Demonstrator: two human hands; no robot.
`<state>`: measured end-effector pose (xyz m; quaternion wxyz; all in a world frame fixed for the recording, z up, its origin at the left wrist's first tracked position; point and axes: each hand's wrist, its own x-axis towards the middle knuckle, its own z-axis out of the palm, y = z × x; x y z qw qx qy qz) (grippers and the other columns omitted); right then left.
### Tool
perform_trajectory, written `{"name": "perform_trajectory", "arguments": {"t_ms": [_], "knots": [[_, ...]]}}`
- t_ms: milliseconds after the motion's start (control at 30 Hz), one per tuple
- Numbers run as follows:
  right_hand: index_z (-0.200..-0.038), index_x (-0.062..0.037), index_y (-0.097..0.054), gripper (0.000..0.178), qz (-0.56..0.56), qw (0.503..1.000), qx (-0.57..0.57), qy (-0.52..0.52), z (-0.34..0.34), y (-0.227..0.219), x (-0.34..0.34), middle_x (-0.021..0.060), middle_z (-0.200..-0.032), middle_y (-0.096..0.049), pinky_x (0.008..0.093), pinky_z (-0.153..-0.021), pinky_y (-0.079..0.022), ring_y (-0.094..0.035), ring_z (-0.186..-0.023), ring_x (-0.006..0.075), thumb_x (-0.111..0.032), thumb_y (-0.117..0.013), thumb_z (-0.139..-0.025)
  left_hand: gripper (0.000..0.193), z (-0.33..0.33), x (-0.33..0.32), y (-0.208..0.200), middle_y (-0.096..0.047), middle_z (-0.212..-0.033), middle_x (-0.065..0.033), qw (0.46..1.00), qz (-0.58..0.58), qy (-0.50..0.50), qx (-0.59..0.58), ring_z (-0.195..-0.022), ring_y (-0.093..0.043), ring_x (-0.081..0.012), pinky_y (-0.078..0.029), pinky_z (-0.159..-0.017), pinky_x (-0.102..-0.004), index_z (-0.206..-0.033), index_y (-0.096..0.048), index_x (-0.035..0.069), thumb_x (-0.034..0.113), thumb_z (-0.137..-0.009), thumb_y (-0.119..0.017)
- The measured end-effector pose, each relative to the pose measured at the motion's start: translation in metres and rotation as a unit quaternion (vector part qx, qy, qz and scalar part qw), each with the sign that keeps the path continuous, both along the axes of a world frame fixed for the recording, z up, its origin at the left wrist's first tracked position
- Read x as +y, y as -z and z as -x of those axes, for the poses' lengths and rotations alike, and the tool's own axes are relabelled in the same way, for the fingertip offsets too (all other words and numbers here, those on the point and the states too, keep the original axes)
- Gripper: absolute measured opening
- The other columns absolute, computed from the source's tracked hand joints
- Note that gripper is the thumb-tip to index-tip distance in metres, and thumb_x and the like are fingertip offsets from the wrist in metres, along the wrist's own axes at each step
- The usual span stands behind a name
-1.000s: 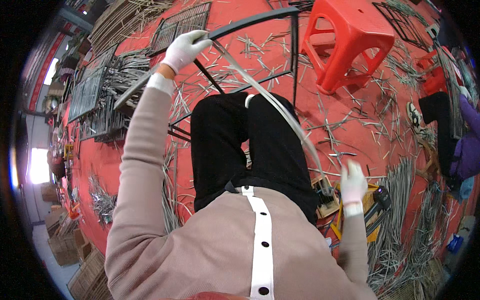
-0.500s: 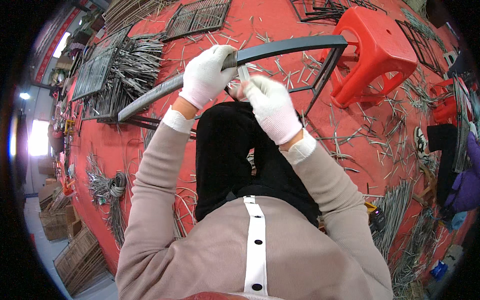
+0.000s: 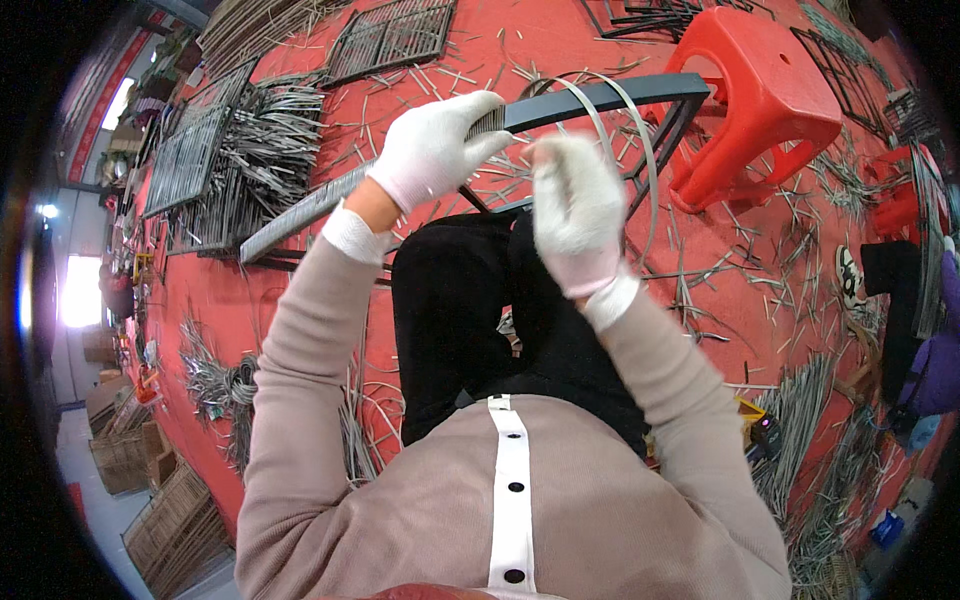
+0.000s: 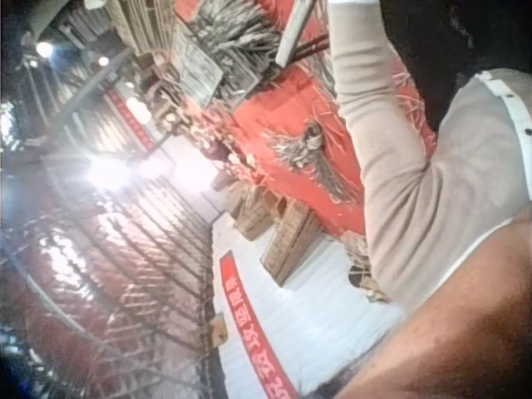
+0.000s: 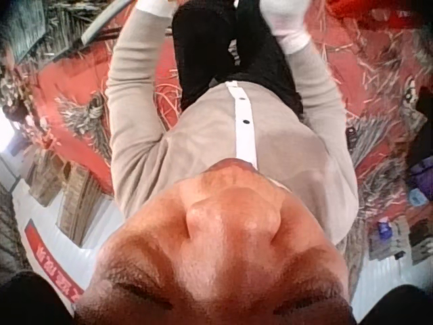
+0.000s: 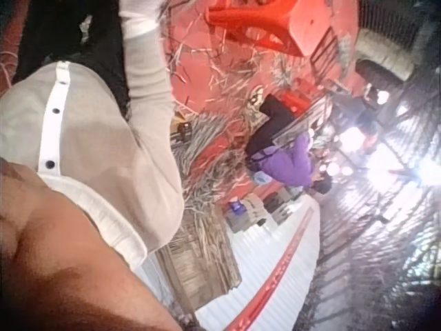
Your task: The person assembles a metal frame by hand, attaching thin metal rods to a rectangular frame using a staple gun. They repeatedly position rods, staple them in place, and adjust alignment while working on a red floor.
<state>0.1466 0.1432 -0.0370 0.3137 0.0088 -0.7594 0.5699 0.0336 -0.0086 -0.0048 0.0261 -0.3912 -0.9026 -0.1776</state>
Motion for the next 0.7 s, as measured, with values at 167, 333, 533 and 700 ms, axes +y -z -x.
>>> {"name": "perform_trajectory", "arguments": {"t_ms": [167,333,533,700], "knots": [[-0.105,-0.0006,-0.072,0.019,-0.229,0.969,-0.011,0.096,0.042,0.06,-0.003,0.0192,-0.097,-0.071,0.0521,-0.09,-0.051,-0.067,-0.099,0.0403,-0.018,-0.067,-0.098,0.04,0.018,-0.001,0.001,-0.073,-0.095,-0.0174,0.993,0.031,0.033,-0.11,-0.088,-0.074,-0.0326,-0.057,-0.078,-0.0394,-0.119,-0.067,0.005,0.037,-0.095,-0.071],[-0.092,-0.0027,-0.073,0.026,0.07,0.984,-0.128,-0.103,0.011,0.028,0.013,0.0145,-0.099,-0.077,0.0367,-0.086,-0.053,-0.07,-0.092,0.0189,-0.019,-0.057,-0.105,0.025,0.013,-0.005,0.011,-0.073,-0.093,-0.0169,0.992,-0.115,0.05,0.027,-0.089,-0.073,-0.0344,-0.058,-0.077,-0.0423,-0.112,-0.068,0.007,0.028,-0.099,-0.066],[-0.096,0.0034,-0.074,0.036,0.016,0.972,-0.21,-0.106,0.114,-0.041,0.041,0.0133,-0.097,-0.079,0.0344,-0.081,-0.057,-0.073,-0.083,0.02,-0.026,-0.057,-0.107,0.032,-0.013,0.006,0.025,-0.071,-0.106,-0.0066,0.964,-0.148,0.069,0.208,-0.089,-0.071,-0.0309,-0.058,-0.073,-0.0423,-0.121,-0.069,0.013,0.027,-0.092,-0.074],[-0.105,0.0,-0.075,0.026,-0.324,0.913,0.146,0.199,0.09,-0.01,0.05,0.0088,-0.097,-0.076,0.0371,-0.079,-0.057,-0.071,-0.08,0.0229,-0.023,-0.061,-0.106,0.043,-0.003,0.015,0.026,-0.073,-0.105,-0.008,0.987,-0.077,0.005,0.142,-0.09,-0.073,-0.0306,-0.059,-0.078,-0.043,-0.128,-0.07,0.014,0.036,-0.091,-0.075]]}}
